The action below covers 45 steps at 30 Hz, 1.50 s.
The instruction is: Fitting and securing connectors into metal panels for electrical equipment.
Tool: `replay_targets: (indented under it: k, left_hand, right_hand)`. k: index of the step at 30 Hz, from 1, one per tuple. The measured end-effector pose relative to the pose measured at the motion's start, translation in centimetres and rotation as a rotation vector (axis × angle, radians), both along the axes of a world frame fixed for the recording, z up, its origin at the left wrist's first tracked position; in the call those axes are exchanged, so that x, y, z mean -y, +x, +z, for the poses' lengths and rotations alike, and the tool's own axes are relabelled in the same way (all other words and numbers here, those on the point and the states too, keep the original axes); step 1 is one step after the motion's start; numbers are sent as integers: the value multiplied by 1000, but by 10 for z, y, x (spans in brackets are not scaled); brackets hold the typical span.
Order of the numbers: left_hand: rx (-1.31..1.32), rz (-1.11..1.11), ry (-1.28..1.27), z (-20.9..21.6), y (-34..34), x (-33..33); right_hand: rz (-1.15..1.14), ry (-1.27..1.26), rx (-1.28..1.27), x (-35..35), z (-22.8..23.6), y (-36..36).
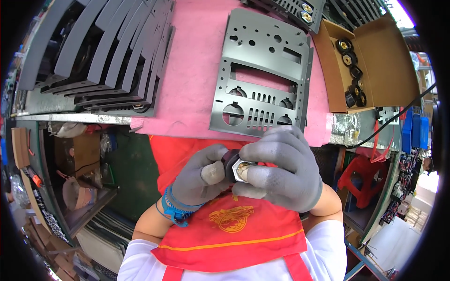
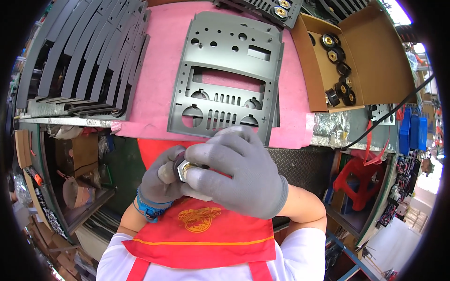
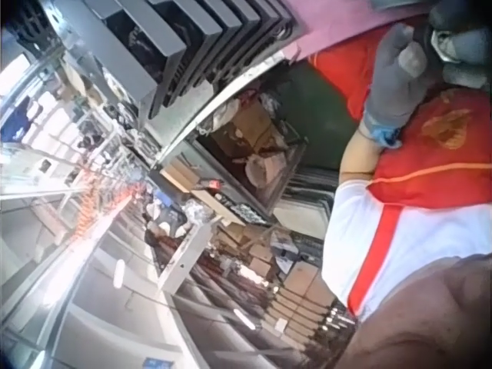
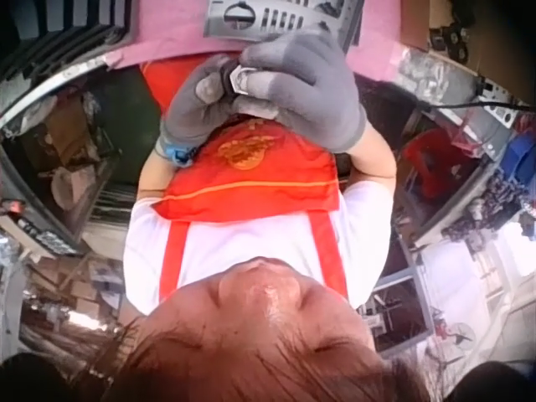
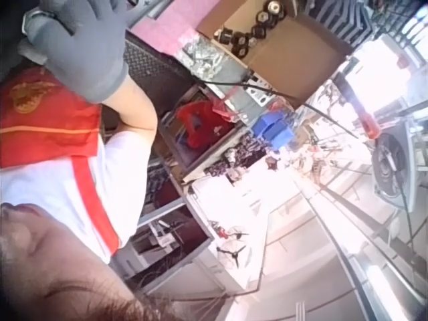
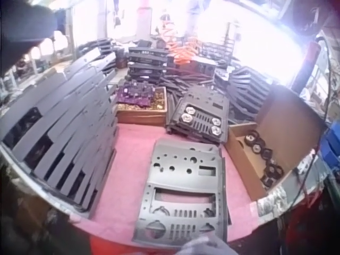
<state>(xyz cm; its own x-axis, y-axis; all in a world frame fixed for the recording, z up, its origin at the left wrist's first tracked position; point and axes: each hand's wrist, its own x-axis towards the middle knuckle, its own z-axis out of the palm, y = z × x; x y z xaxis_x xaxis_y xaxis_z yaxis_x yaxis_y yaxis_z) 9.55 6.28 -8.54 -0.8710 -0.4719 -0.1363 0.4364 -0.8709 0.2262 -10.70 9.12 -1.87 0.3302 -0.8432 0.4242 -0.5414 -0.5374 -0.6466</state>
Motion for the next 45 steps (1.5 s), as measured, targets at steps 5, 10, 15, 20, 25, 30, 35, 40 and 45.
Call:
replay_targets:
  k: [5,10,15,20,25,30,35,40,45]
  left_hand:
    - [3,68,0,-11,1,-4]
    - [101,114,30,-29,8,-10]
    - [222,144,-56,-45,4,-11]
    - [187,148,-73,-44,-3,-9]
    - [-3,81,-131,-47,-13,1]
    - [88,193,-116,-44,-20,-1]
    - [77,15,-201,-30,-15,12]
    - [201,102,-95,-9,-16,15]
    - [339,82,-131,9,-12,18]
  right_hand:
    - [-21,57,-83,0,-2,7]
    - [-29,-54,25,15,-3,3]
    - [-382,134,-99,43,-21,-14]
    - [-151,260,-5,43,-25,-26]
    - [-96,277,29,42,-22,-32]
    - [-70,249,9,40,-22,-32]
    - [-74,306,51,40,-23,-33]
    - [29,267,64,48,-17,-35]
    - [215,197,-179,50,-5,-36]
